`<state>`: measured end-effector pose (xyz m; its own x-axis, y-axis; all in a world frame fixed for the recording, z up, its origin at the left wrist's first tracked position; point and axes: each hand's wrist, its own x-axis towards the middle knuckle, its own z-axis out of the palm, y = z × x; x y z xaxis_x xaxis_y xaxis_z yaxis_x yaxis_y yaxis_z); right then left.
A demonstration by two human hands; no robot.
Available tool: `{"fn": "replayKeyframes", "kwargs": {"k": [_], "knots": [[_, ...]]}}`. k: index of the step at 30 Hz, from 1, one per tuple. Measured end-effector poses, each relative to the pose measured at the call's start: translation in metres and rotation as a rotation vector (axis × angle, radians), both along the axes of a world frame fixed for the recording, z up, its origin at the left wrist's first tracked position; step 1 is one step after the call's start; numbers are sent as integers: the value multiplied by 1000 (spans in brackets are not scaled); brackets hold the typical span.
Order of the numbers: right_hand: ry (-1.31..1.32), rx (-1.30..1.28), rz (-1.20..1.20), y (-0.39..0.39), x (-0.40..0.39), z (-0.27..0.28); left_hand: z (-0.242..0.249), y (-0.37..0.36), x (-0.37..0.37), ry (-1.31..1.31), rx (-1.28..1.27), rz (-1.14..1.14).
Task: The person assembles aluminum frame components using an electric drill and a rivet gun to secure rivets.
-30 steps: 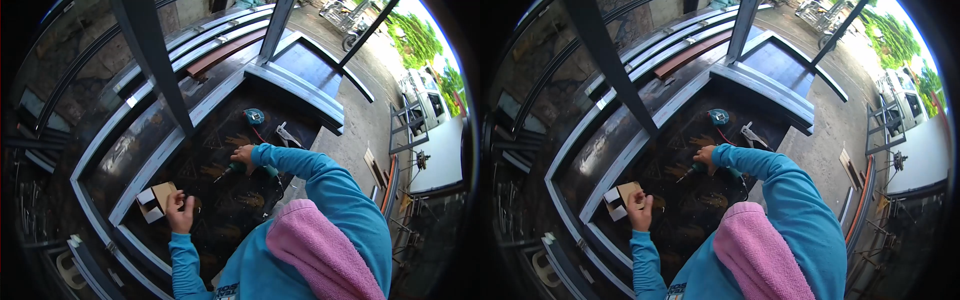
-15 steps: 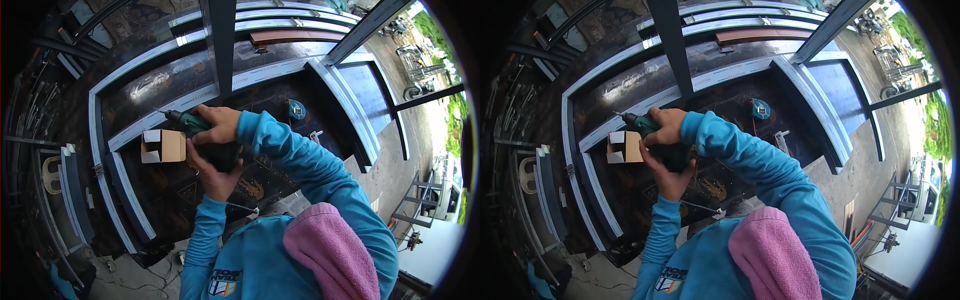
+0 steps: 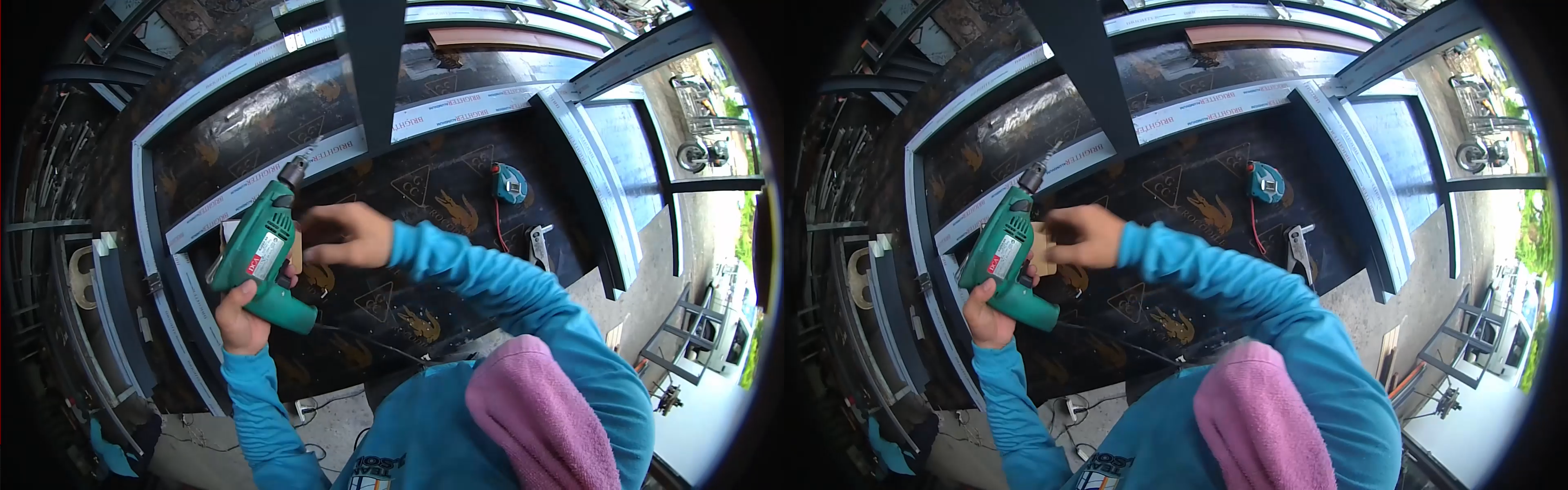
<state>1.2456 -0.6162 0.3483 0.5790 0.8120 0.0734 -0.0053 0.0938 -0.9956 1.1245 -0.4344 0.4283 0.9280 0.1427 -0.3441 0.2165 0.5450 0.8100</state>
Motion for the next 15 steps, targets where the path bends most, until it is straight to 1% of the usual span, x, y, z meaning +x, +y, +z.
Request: {"fn": "replayKeyframes", "kwargs": {"k": [1, 2, 3, 4, 5, 6, 8, 9, 11, 12, 13, 14, 15], "knots": [[-223, -271, -23, -30, 24, -1, -12, 16, 10, 17, -57, -33], [-269, -490, -84, -54, 48, -20, -25, 33, 20, 32, -115, -60], [-447, -591, -280, -75, 69, -37, -35, 45, 32, 44, -109, -52], [-677, -553, -443, -90, 91, -53, -42, 58, 45, 54, -103, -39], [-732, -609, -393, -98, 115, -50, -46, 70, 60, 68, -152, -79], [-924, -578, -402, -95, 137, -55, -48, 81, 76, 61, -197, -150], [-1004, -602, -121, -92, 175, -74, -57, 105, 107, 130, -253, -218], [-952, -562, 27, -81, 182, -67, -65, 112, 120, 129, -269, -209], [-925, -594, 104, -72, 193, -90, -85, 125, 137, 187, -129, -347], [-898, -613, 166, -69, 198, -104, -94, 127, 140, 189, -147, -338], [-1029, -615, 244, -71, 203, -115, -101, 124, 144, 221, -129, -367], [-1028, -620, 260, -70, 205, -117, -106, 121, 148, 250, -109, -396], [-961, -643, 268, -68, 202, -112, -110, 117, 150, 290, -106, -363]]}}
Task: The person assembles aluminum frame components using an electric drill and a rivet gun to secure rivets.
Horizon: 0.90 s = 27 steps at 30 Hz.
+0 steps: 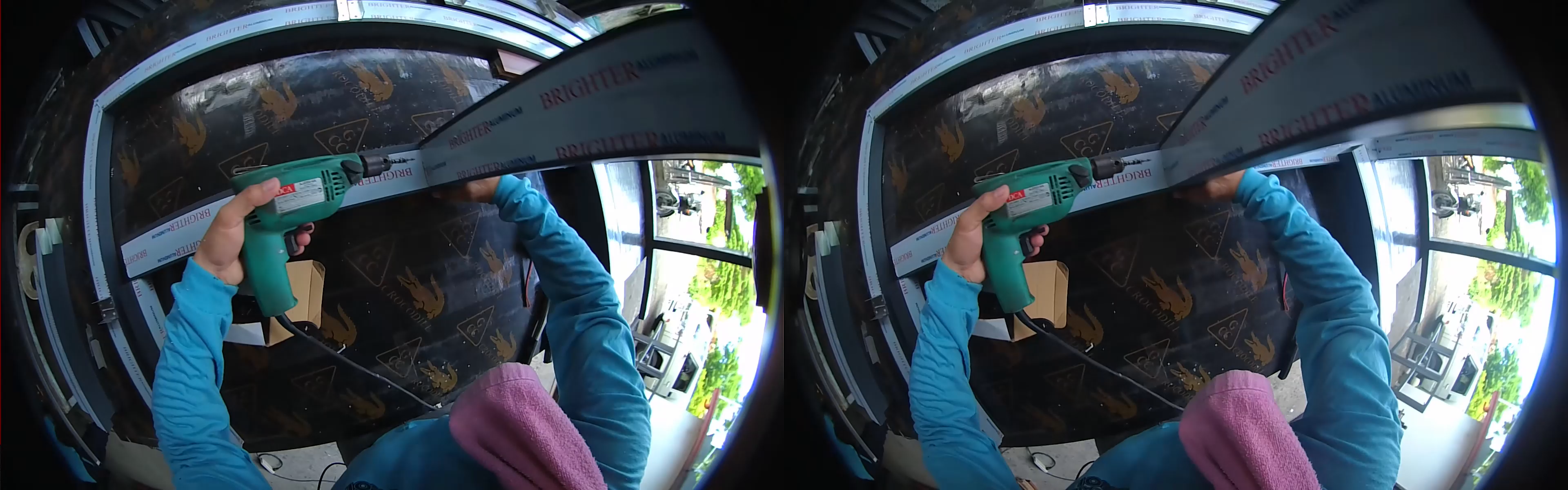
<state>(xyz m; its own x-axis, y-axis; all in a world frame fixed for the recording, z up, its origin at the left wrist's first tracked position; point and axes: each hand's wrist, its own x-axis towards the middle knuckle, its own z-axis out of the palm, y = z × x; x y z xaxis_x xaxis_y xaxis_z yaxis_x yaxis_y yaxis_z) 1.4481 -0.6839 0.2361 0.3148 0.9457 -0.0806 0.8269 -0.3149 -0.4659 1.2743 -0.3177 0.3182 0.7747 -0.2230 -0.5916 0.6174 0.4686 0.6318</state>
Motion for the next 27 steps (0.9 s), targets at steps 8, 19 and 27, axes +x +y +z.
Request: {"fn": "replayKeyframes", "kwargs": {"k": [8, 19, 27], "knots": [[195, -97, -345, 11, -12, 19, -17, -3, 23, 7, -93, -37], [322, 218, -354, 14, -5, 12, -29, -6, 28, 63, -85, -45], [331, 286, -333, 17, -6, 11, -30, -5, 29, 78, -82, -47]]}}
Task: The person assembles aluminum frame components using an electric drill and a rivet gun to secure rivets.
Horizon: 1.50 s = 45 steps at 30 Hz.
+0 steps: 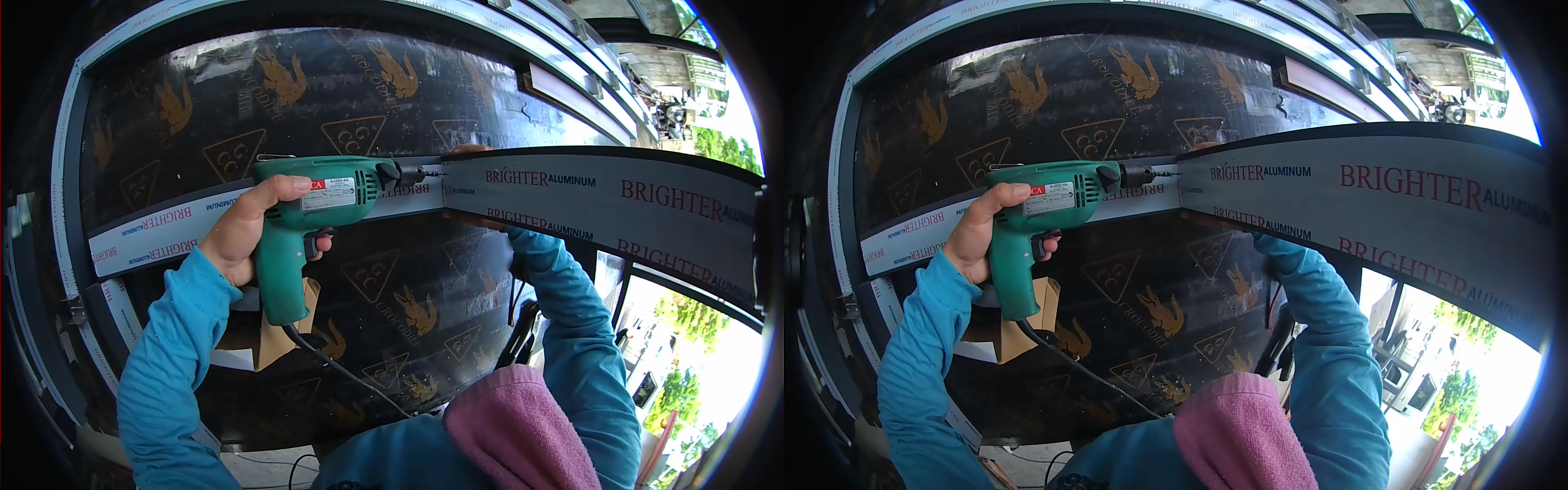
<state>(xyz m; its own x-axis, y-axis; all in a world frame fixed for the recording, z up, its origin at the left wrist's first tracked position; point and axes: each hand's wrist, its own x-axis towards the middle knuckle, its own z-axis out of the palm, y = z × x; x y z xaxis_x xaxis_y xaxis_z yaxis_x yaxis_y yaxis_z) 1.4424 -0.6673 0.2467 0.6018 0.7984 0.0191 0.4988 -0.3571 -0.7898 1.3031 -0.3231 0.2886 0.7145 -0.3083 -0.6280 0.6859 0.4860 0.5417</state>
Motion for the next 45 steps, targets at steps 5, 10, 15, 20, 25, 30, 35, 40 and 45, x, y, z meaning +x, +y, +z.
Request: {"fn": "replayKeyframes", "kwargs": {"k": [5, 10, 15, 20, 25, 30, 35, 40, 45], "knots": [[-3, 30, 3, 2, 0, 1, 0, 2, 1, -13, -67, -30], [-1, 52, 11, 3, -2, 4, 4, 4, 3, 28, -41, -60], [16, 74, 9, 5, -4, 1, 0, 5, 4, 66, -1, -73], [15, 167, 31, 3, 1, -2, 0, 6, 6, 59, 5, -97], [19, 227, 46, 2, 4, -10, 4, 5, 8, 64, 14, -89], [-20, 186, 60, 3, 3, -7, 3, 5, 9, 76, 11, -77], [2, 294, 73, 6, 4, -8, 4, 4, 11, 79, 40, -96], [-120, 247, 85, 9, 7, -3, 4, 4, 11, 69, 46, -98], [-126, 166, 87, 2, 9, -7, 4, 4, 12, 68, 55, -99]]}}
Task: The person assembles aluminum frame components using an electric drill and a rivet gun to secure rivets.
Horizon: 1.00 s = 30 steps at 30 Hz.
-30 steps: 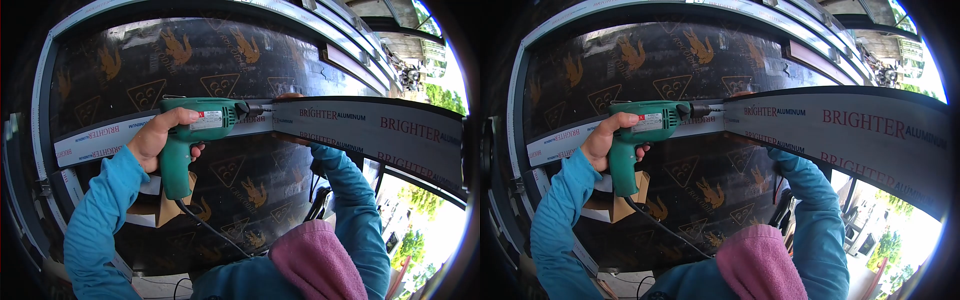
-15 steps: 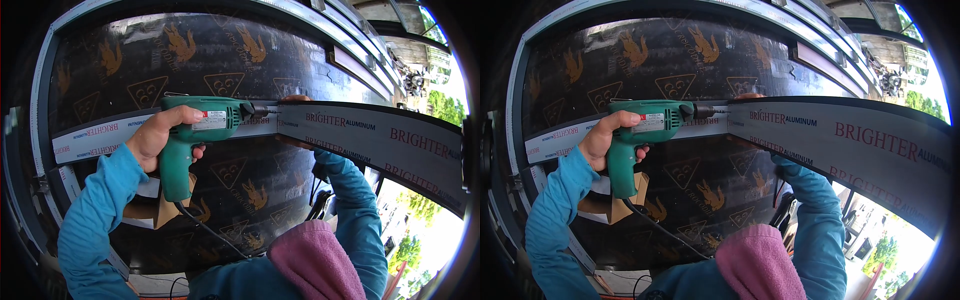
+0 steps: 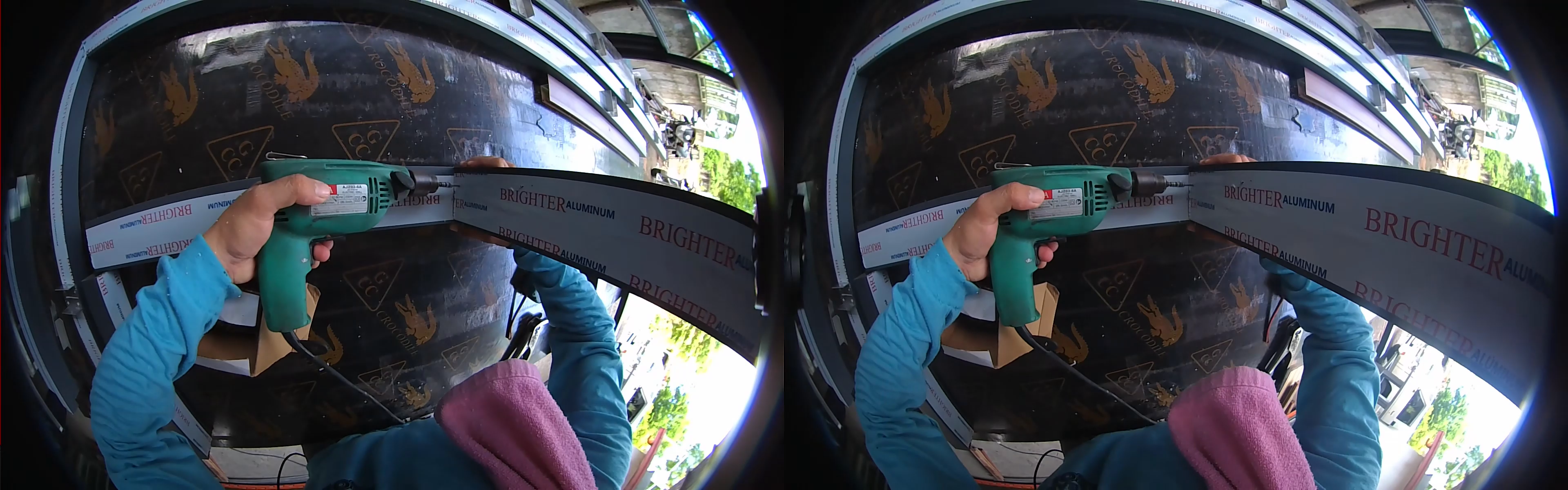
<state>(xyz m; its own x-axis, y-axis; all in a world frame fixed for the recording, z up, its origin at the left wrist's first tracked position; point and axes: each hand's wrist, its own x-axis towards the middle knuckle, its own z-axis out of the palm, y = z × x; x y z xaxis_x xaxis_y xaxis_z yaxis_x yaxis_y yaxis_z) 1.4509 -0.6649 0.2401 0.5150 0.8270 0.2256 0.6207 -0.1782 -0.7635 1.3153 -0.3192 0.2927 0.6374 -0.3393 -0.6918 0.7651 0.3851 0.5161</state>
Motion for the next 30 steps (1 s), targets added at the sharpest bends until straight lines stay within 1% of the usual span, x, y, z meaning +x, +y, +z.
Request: {"fn": "replayKeyframes", "kwargs": {"k": [3, 6, 8, 12, 15, 17, 21, 23, 27, 29, 30], "knots": [[12, 13, -6, 0, -1, 0, 0, 0, 0, 7, -6, 5], [-9, -56, -23, 0, -1, 4, 1, -1, 0, -5, 2, 4], [38, -12, -22, 1, -1, 2, 1, -1, 0, 9, -16, 25], [47, 11, -32, 0, -2, -1, 1, -1, 1, 2, 12, 3], [31, 19, -17, 0, -1, -4, 0, -1, 1, 7, 2, 2], [7, 83, 10, 1, -1, -8, 3, -2, 1, 21, -18, 38], [-42, 37, 5, 2, -1, -5, 3, -2, 0, 21, -29, 52], [-11, 155, 19, 4, -1, -10, 2, -2, 0, 9, -21, 35], [-75, 62, 1, 6, -2, -3, -2, -2, 0, -30, -6, 12], [18, 126, -9, 6, -4, -7, -3, -2, 0, -47, -15, 14], [19, 126, -9, 5, -6, -5, -2, -3, -1, -46, -16, 14]]}}
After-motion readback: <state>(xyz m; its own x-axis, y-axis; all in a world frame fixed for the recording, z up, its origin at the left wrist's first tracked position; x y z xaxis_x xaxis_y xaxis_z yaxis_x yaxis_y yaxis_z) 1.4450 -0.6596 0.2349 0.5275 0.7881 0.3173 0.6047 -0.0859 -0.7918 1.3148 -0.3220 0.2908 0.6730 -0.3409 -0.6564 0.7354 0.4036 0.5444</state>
